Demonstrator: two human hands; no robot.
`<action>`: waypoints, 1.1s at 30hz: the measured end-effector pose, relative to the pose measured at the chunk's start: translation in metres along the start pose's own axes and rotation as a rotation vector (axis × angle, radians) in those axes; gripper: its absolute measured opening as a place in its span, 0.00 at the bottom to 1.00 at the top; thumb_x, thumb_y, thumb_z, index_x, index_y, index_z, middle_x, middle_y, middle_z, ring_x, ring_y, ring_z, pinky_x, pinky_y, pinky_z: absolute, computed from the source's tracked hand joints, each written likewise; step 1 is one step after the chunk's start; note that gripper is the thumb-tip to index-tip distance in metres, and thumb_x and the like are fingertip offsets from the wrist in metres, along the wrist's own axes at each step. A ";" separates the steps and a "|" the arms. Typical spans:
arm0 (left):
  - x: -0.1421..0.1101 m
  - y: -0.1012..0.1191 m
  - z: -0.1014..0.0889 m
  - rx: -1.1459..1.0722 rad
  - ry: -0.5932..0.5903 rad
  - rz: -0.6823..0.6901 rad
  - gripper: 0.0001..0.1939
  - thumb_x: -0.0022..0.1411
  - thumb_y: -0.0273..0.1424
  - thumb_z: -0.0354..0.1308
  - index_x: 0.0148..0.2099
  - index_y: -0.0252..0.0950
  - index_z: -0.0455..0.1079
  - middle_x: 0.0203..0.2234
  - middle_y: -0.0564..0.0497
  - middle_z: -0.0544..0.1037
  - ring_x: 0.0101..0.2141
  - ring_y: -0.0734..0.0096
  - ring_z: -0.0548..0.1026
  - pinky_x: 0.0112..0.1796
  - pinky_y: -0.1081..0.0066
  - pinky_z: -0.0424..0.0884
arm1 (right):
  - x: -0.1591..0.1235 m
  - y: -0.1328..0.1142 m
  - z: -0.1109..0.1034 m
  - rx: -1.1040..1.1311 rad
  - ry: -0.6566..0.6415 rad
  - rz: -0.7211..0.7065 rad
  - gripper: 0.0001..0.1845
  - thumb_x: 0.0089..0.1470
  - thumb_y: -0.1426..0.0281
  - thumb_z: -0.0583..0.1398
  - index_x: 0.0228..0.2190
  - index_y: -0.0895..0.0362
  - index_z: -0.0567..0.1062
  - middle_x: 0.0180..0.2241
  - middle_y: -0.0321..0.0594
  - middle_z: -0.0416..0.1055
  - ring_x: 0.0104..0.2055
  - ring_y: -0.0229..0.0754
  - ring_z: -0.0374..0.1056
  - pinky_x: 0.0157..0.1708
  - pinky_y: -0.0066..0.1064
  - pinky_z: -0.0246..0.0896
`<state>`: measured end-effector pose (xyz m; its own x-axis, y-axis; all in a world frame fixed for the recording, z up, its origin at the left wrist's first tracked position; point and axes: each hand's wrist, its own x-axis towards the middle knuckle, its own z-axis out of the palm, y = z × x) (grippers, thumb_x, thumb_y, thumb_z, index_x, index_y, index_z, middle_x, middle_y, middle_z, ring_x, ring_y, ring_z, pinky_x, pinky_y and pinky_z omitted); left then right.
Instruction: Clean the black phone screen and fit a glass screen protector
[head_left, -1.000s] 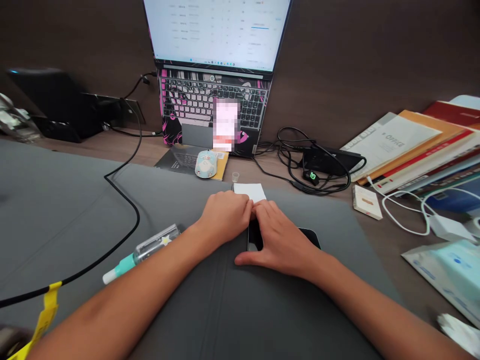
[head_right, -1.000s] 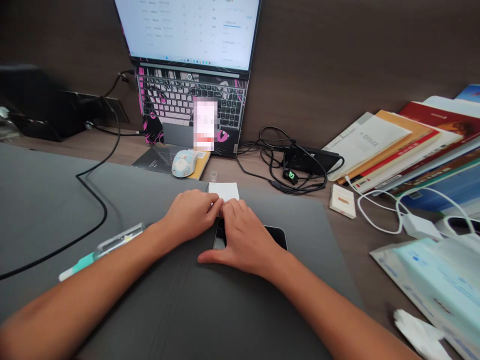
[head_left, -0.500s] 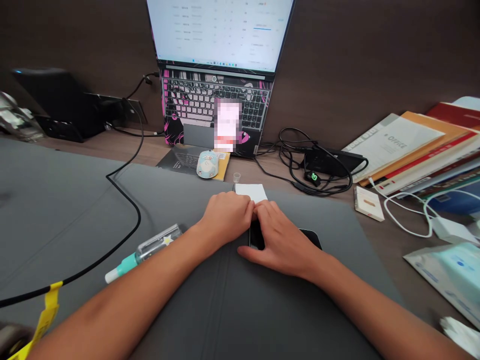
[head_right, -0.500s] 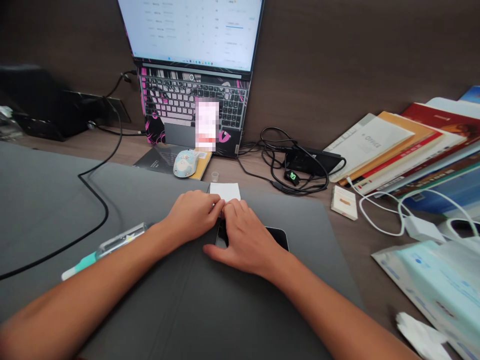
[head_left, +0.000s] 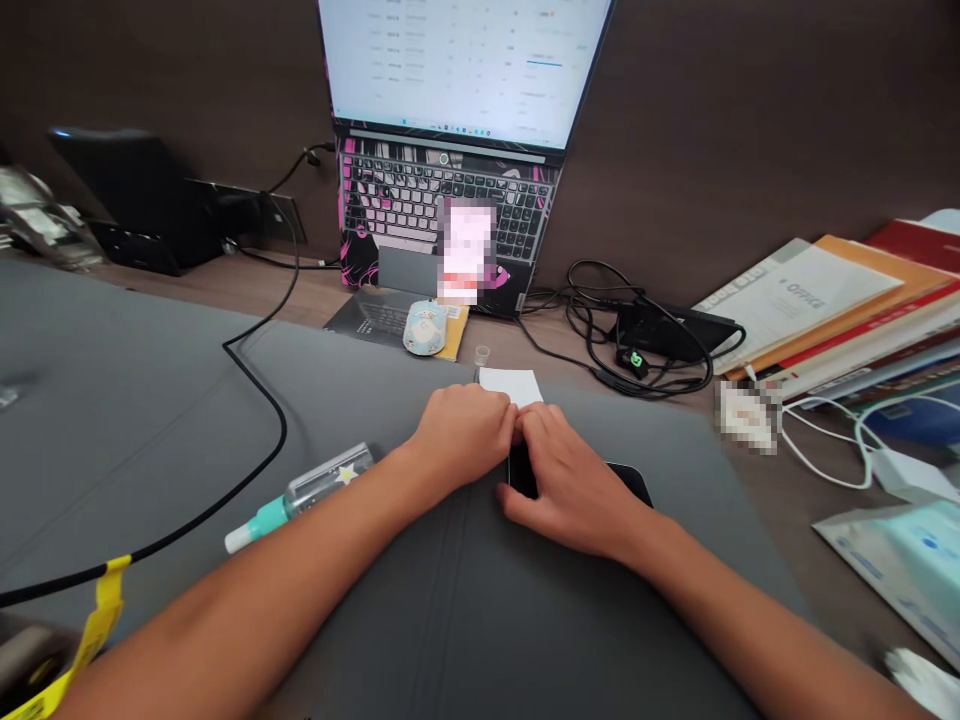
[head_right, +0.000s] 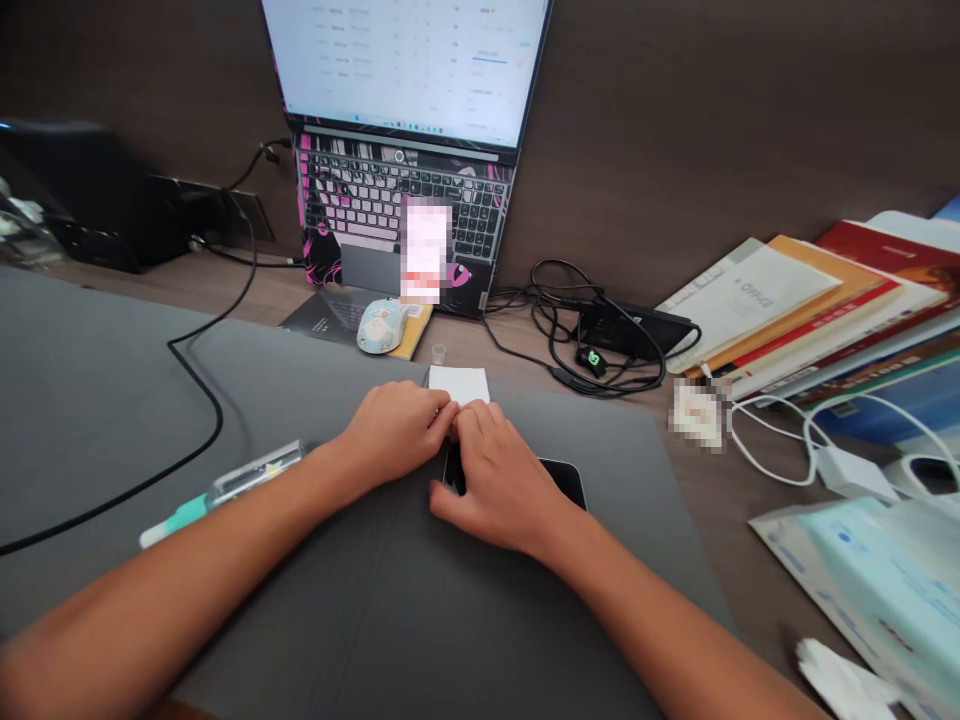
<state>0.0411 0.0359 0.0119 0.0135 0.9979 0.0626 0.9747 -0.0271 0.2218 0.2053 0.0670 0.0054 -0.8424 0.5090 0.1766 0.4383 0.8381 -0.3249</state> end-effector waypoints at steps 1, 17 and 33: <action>0.000 0.000 0.000 0.000 0.000 0.000 0.23 0.71 0.36 0.42 0.39 0.38 0.79 0.33 0.41 0.83 0.36 0.53 0.81 0.33 0.63 0.69 | 0.000 0.000 0.000 0.001 -0.003 -0.001 0.13 0.51 0.66 0.60 0.34 0.53 0.59 0.38 0.44 0.65 0.41 0.50 0.60 0.40 0.44 0.63; 0.000 -0.001 0.000 -0.003 -0.009 0.003 0.23 0.72 0.36 0.42 0.39 0.38 0.79 0.34 0.41 0.82 0.36 0.54 0.81 0.34 0.64 0.69 | 0.000 0.000 -0.002 0.046 -0.017 0.020 0.10 0.50 0.70 0.58 0.34 0.53 0.60 0.39 0.44 0.64 0.41 0.50 0.59 0.41 0.44 0.62; 0.000 0.000 -0.003 -0.009 -0.005 -0.007 0.24 0.71 0.37 0.41 0.40 0.38 0.79 0.33 0.41 0.82 0.35 0.56 0.80 0.34 0.64 0.69 | -0.002 -0.003 -0.013 0.137 -0.025 0.065 0.09 0.52 0.70 0.57 0.34 0.52 0.59 0.39 0.41 0.62 0.41 0.48 0.60 0.41 0.44 0.64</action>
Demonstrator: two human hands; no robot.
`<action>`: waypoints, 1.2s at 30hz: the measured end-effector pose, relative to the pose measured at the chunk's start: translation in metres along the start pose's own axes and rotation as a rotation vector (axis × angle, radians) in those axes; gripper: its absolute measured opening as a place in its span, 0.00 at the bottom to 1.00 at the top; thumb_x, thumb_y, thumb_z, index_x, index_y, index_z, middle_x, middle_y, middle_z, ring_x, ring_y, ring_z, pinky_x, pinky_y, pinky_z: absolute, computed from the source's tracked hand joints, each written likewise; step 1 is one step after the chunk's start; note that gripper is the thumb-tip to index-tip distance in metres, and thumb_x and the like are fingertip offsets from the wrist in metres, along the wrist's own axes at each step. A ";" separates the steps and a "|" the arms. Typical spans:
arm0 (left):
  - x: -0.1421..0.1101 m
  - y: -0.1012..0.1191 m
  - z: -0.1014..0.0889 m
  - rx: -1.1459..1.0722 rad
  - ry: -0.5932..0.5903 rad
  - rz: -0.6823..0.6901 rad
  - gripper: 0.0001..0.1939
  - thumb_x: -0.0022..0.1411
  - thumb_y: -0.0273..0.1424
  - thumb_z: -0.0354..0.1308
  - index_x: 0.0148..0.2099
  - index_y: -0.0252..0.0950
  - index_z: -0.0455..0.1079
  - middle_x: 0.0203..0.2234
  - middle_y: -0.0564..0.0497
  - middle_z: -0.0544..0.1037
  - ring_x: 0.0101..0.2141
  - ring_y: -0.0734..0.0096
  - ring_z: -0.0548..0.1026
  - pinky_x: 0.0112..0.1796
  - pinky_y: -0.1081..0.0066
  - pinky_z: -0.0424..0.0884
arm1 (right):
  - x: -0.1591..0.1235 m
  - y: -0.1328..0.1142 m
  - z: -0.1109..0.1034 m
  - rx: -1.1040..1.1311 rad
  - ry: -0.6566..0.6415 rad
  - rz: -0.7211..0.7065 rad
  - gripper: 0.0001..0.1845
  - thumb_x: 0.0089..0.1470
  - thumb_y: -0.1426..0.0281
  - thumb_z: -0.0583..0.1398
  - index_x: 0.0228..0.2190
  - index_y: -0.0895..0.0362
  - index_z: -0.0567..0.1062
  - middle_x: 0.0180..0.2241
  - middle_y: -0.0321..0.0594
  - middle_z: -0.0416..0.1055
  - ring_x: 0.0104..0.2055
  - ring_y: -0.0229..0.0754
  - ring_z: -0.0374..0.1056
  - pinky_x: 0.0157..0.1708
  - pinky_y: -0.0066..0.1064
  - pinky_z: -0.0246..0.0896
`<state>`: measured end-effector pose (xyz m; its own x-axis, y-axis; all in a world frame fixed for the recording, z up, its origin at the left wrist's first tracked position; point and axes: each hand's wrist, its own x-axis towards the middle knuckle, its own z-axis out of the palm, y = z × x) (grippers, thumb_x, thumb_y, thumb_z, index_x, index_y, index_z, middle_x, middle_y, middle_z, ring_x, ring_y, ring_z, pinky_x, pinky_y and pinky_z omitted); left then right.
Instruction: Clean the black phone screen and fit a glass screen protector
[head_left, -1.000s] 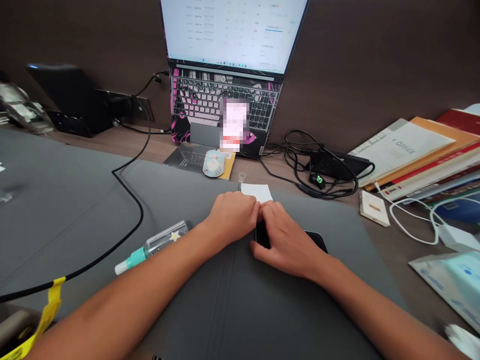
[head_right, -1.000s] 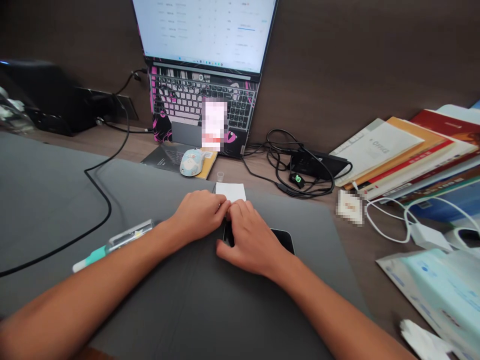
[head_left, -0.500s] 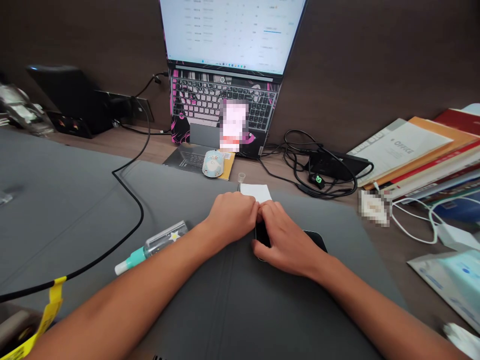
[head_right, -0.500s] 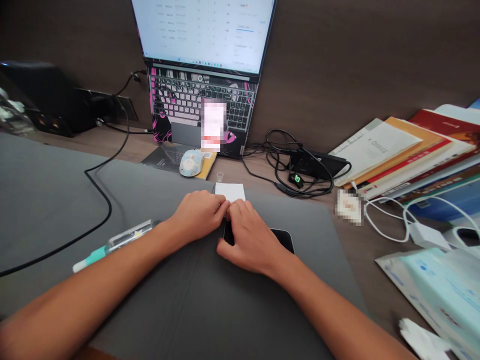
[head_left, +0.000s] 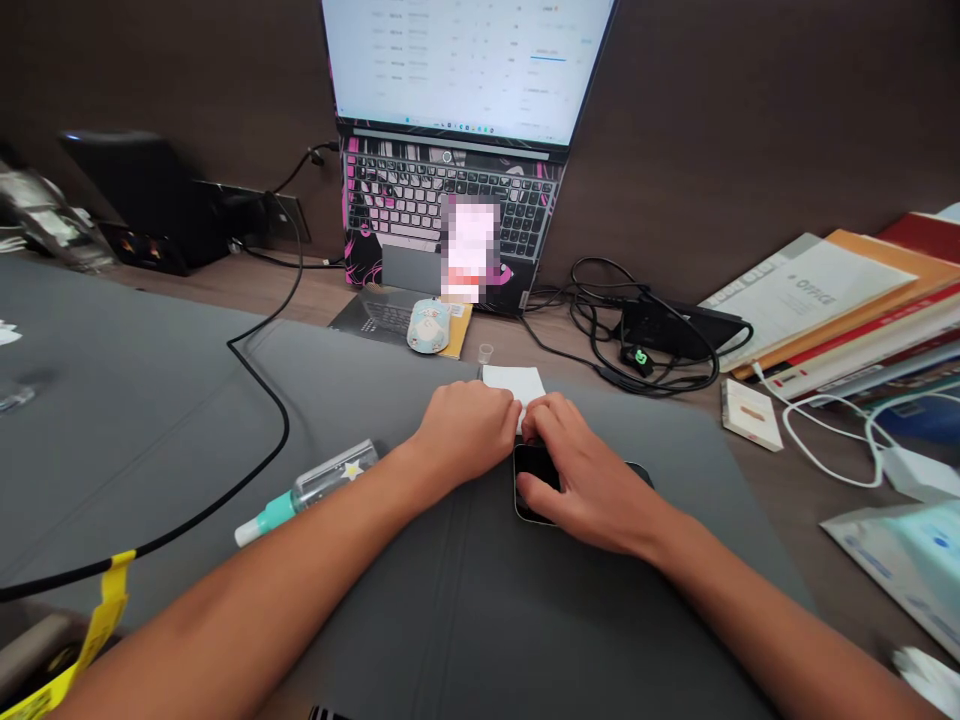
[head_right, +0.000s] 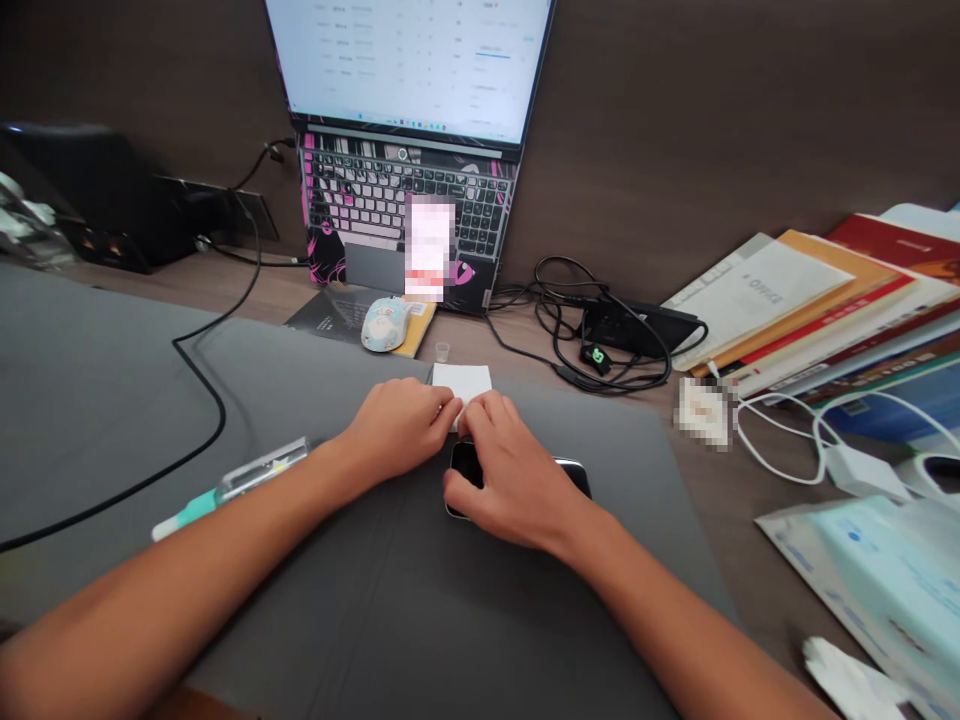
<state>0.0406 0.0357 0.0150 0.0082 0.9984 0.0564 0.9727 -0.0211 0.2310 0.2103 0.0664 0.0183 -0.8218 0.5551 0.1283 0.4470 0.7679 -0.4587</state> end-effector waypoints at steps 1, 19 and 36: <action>0.000 0.000 0.000 -0.001 0.006 -0.001 0.24 0.72 0.37 0.41 0.40 0.38 0.79 0.33 0.41 0.82 0.35 0.55 0.80 0.34 0.64 0.68 | -0.001 0.000 -0.003 0.010 -0.002 0.009 0.09 0.52 0.69 0.57 0.34 0.52 0.59 0.39 0.41 0.61 0.40 0.47 0.60 0.41 0.43 0.64; -0.001 -0.001 0.005 -0.010 0.071 0.043 0.23 0.73 0.40 0.42 0.35 0.38 0.76 0.31 0.45 0.82 0.31 0.60 0.78 0.28 0.68 0.58 | -0.059 0.045 -0.061 0.038 -0.076 0.063 0.29 0.55 0.51 0.65 0.53 0.51 0.68 0.55 0.47 0.67 0.55 0.56 0.65 0.52 0.46 0.65; -0.001 -0.001 0.010 -0.065 0.129 0.062 0.19 0.72 0.39 0.46 0.37 0.38 0.76 0.27 0.49 0.80 0.29 0.63 0.76 0.28 0.68 0.58 | -0.079 0.039 -0.059 -0.244 -0.188 -0.089 0.24 0.61 0.63 0.60 0.58 0.54 0.71 0.56 0.48 0.72 0.53 0.51 0.71 0.51 0.42 0.70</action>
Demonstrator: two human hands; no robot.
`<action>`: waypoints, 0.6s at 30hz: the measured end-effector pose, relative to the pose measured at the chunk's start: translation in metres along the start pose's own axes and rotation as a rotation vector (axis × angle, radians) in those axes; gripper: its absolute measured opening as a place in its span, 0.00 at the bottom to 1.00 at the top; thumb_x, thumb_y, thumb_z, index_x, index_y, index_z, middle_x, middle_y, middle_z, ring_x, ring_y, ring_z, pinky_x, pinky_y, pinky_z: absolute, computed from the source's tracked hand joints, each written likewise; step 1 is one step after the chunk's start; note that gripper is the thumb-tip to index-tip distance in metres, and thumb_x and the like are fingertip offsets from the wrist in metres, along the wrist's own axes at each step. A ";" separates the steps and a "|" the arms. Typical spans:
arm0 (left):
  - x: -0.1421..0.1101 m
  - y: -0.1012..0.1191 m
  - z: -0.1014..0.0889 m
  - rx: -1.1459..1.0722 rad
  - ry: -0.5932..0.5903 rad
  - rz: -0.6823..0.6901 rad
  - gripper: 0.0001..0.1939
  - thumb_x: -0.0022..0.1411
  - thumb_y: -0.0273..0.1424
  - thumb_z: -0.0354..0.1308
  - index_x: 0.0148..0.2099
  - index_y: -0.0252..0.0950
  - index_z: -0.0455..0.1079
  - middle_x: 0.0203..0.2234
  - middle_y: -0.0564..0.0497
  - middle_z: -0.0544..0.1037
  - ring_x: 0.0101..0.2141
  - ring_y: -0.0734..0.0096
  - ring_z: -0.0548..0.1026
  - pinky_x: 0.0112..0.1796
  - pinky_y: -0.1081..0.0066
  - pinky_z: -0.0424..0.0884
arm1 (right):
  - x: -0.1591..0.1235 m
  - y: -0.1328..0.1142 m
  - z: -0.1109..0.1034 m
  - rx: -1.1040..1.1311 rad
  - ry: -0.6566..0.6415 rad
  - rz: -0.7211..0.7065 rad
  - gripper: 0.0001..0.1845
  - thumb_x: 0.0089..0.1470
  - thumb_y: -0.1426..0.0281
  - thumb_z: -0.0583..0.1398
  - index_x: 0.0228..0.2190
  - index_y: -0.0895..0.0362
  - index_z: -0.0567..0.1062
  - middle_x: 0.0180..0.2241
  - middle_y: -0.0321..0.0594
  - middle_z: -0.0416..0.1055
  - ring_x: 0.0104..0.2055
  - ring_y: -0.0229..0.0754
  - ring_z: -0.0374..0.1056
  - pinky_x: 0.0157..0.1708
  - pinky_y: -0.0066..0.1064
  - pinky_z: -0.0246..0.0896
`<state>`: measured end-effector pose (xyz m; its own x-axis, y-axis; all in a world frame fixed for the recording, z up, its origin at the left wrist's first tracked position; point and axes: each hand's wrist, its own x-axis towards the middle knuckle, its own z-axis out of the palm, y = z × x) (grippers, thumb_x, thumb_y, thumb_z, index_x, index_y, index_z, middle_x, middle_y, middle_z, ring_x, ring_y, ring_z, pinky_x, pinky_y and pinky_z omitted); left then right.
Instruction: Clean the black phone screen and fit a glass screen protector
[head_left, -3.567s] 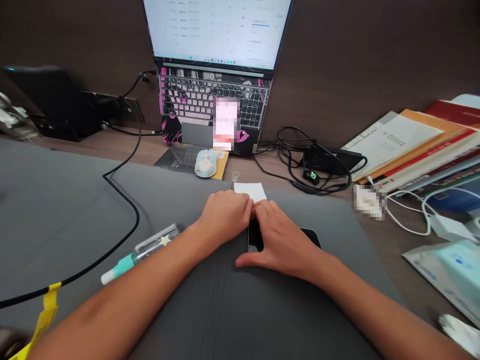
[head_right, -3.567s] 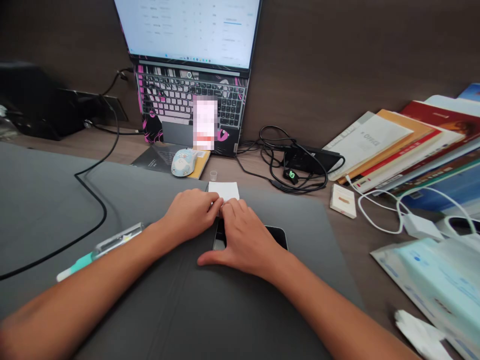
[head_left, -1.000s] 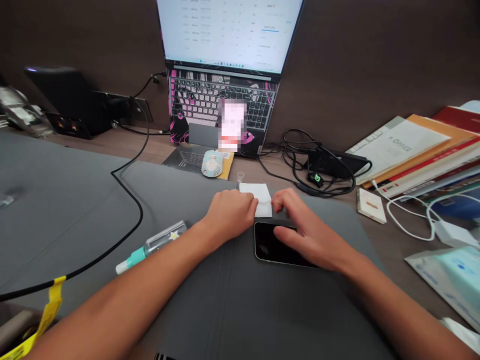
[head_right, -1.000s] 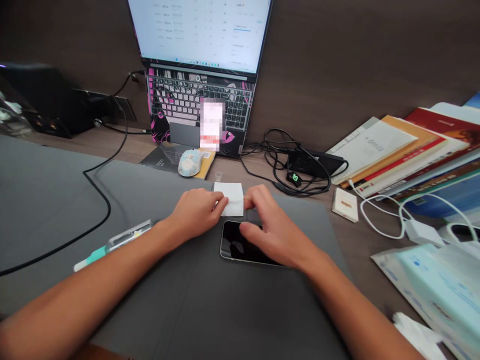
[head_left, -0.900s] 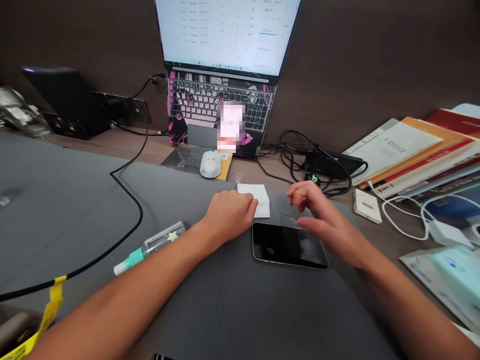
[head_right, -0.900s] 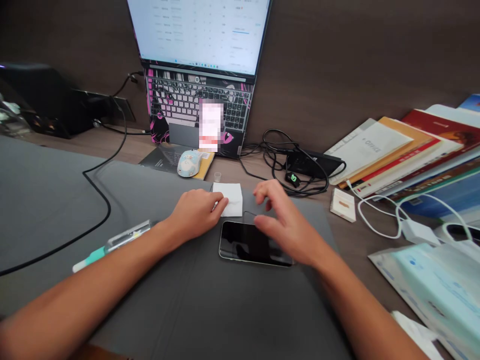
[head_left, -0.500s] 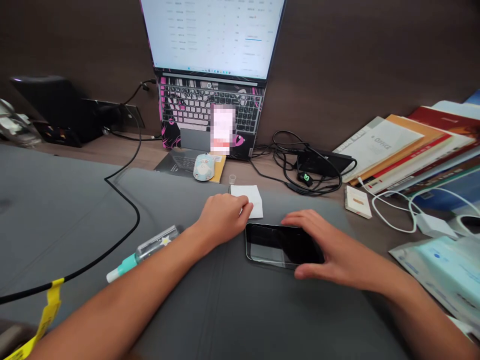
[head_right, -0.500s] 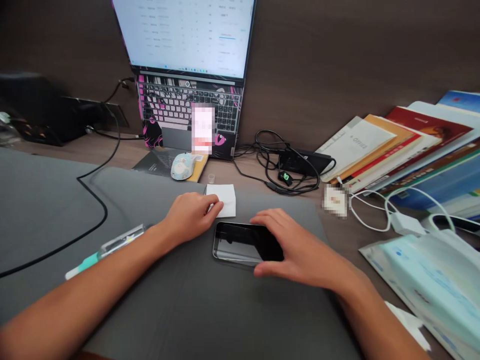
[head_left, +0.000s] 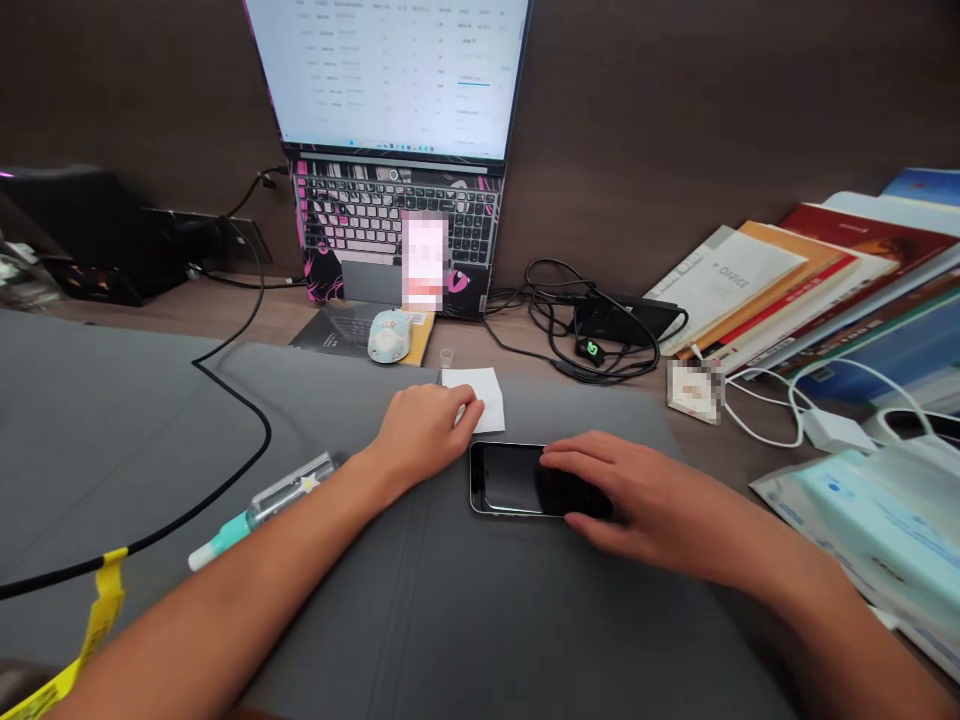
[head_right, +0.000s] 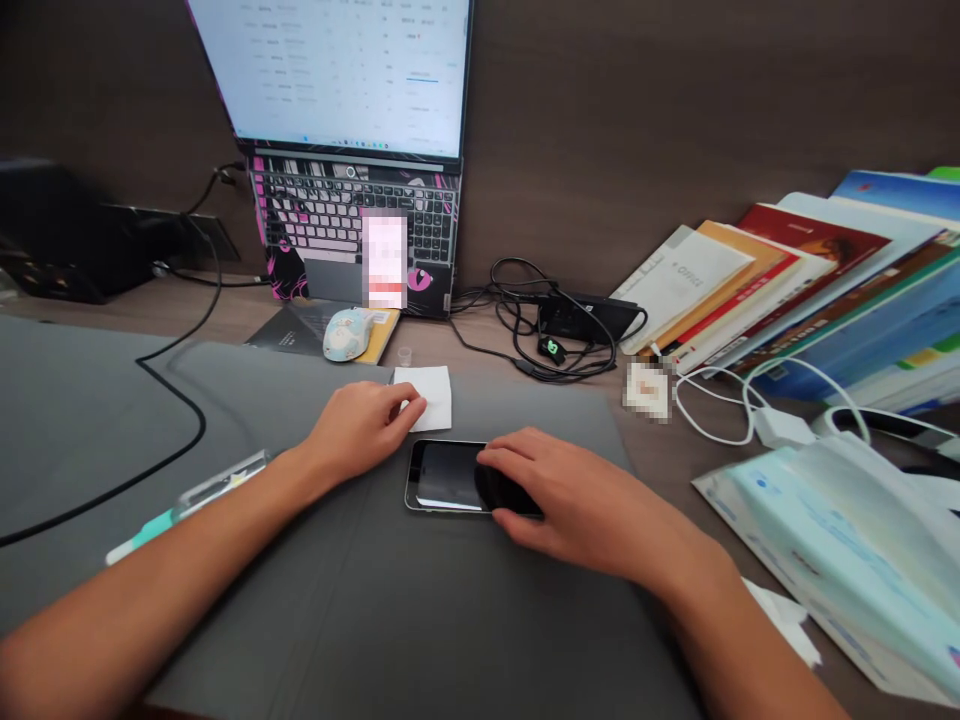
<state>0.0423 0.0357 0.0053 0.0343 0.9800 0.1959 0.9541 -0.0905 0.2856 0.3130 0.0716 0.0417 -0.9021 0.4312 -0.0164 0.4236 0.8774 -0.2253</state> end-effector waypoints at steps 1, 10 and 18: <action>0.000 0.000 0.000 -0.004 0.010 -0.002 0.18 0.72 0.39 0.47 0.38 0.39 0.76 0.27 0.49 0.80 0.29 0.63 0.76 0.28 0.68 0.59 | 0.000 0.000 -0.002 -0.003 0.025 -0.015 0.20 0.62 0.64 0.59 0.55 0.53 0.73 0.54 0.46 0.74 0.51 0.49 0.73 0.50 0.41 0.70; -0.001 -0.004 0.012 -0.068 0.130 0.110 0.11 0.70 0.31 0.50 0.46 0.38 0.74 0.42 0.47 0.77 0.45 0.60 0.73 0.42 0.63 0.71 | 0.011 0.031 0.000 -0.048 0.373 -0.010 0.15 0.66 0.69 0.52 0.44 0.56 0.78 0.42 0.45 0.80 0.44 0.48 0.76 0.45 0.40 0.71; 0.000 -0.008 0.018 -0.092 0.136 0.165 0.14 0.70 0.30 0.51 0.54 0.36 0.72 0.50 0.45 0.75 0.51 0.56 0.71 0.51 0.56 0.71 | 0.012 0.051 0.009 -0.051 0.553 0.225 0.16 0.67 0.64 0.53 0.44 0.57 0.78 0.44 0.48 0.79 0.48 0.52 0.74 0.45 0.44 0.71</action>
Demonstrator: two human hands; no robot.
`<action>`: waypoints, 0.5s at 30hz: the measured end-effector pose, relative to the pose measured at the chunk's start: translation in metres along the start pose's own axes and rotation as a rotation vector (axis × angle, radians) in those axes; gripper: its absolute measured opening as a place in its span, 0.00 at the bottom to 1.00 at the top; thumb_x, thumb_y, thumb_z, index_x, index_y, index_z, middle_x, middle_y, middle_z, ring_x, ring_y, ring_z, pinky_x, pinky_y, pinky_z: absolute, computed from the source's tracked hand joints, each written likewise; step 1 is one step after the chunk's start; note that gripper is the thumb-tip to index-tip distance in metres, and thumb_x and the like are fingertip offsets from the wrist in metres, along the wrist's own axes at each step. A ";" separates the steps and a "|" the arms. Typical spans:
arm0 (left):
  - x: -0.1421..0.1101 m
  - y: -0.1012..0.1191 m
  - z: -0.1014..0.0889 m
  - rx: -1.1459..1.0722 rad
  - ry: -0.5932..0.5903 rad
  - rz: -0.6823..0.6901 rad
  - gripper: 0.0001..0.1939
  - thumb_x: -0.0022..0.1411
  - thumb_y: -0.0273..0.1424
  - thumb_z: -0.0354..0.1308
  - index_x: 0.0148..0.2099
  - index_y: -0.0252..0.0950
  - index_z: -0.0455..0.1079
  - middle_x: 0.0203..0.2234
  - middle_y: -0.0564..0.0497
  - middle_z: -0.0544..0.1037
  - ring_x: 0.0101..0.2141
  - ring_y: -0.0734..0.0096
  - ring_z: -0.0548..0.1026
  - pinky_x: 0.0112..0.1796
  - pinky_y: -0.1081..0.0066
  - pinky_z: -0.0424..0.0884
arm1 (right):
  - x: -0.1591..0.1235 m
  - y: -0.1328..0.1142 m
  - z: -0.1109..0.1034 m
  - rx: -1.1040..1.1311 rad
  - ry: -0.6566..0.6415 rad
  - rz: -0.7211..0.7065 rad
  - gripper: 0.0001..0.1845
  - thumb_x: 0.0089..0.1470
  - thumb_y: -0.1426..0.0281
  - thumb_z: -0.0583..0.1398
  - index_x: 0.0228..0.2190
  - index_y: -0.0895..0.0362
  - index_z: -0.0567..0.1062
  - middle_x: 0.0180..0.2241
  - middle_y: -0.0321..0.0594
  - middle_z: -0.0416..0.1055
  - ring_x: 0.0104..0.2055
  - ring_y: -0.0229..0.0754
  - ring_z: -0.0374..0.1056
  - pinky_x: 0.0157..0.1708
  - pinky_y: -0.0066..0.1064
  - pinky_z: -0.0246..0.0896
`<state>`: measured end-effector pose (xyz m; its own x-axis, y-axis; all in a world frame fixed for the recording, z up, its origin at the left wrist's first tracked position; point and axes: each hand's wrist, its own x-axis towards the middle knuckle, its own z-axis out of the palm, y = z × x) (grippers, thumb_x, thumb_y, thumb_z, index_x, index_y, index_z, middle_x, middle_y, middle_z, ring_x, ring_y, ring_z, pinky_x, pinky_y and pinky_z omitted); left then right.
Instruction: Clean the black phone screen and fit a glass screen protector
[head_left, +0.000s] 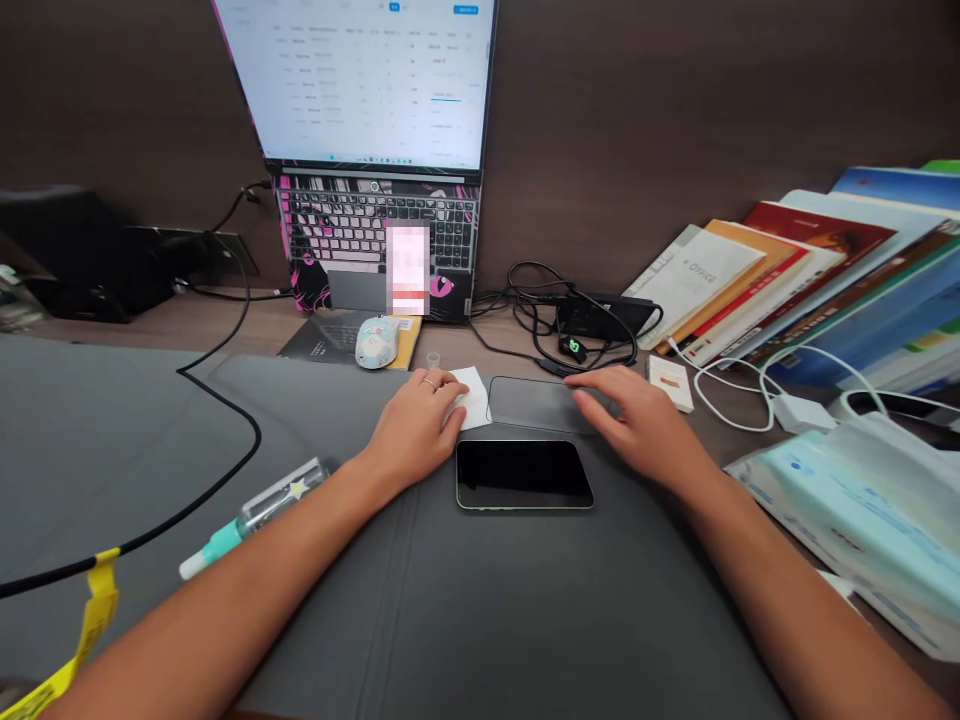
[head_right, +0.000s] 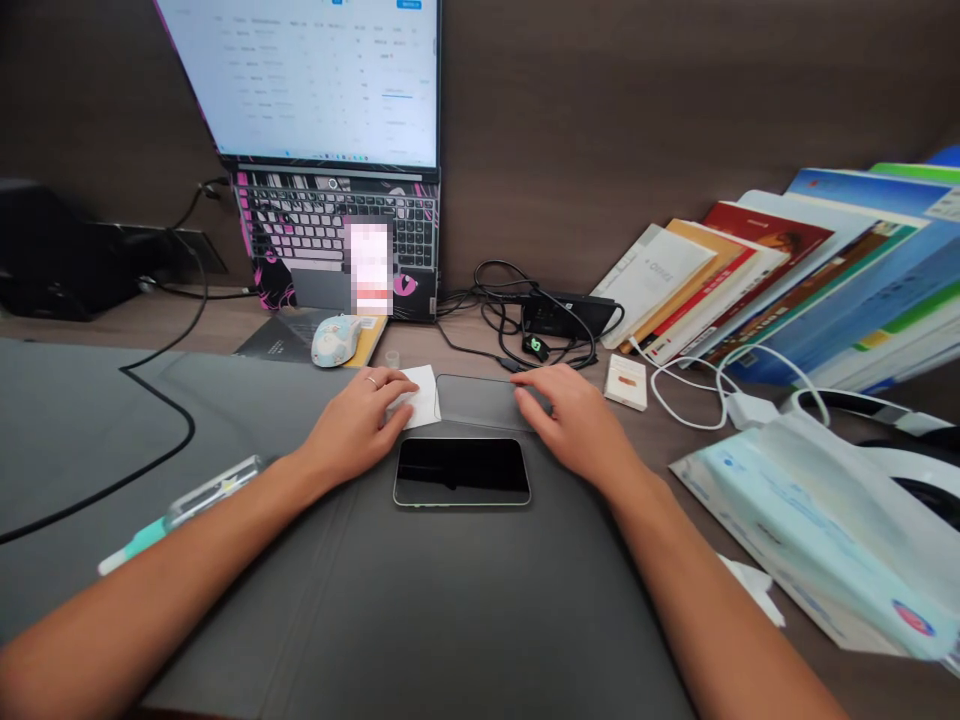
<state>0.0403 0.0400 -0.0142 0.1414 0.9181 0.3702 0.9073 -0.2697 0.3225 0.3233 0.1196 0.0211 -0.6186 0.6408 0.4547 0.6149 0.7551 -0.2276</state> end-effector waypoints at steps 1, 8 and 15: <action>0.000 -0.001 0.001 0.000 -0.005 0.001 0.14 0.70 0.30 0.51 0.55 0.36 0.72 0.51 0.45 0.75 0.51 0.56 0.70 0.52 0.55 0.71 | 0.000 0.001 0.001 -0.001 -0.003 0.025 0.16 0.67 0.63 0.53 0.45 0.58 0.78 0.45 0.48 0.79 0.48 0.52 0.73 0.45 0.44 0.71; 0.004 -0.007 0.004 0.007 -0.028 -0.026 0.11 0.68 0.29 0.53 0.48 0.37 0.74 0.46 0.46 0.77 0.47 0.59 0.72 0.46 0.59 0.73 | 0.000 0.008 0.011 -0.017 -0.066 0.107 0.21 0.65 0.59 0.55 0.51 0.58 0.76 0.47 0.51 0.78 0.48 0.55 0.73 0.44 0.48 0.71; 0.004 -0.005 -0.011 0.021 -0.010 -0.082 0.08 0.68 0.29 0.51 0.38 0.37 0.71 0.37 0.47 0.76 0.40 0.61 0.72 0.39 0.63 0.69 | 0.000 0.008 0.010 -0.016 -0.062 0.082 0.22 0.64 0.56 0.56 0.51 0.56 0.76 0.50 0.51 0.76 0.53 0.58 0.69 0.52 0.54 0.66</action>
<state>0.0321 0.0418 -0.0045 0.0699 0.9400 0.3340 0.9242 -0.1871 0.3331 0.3235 0.1274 0.0105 -0.5945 0.7084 0.3803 0.6722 0.6974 -0.2483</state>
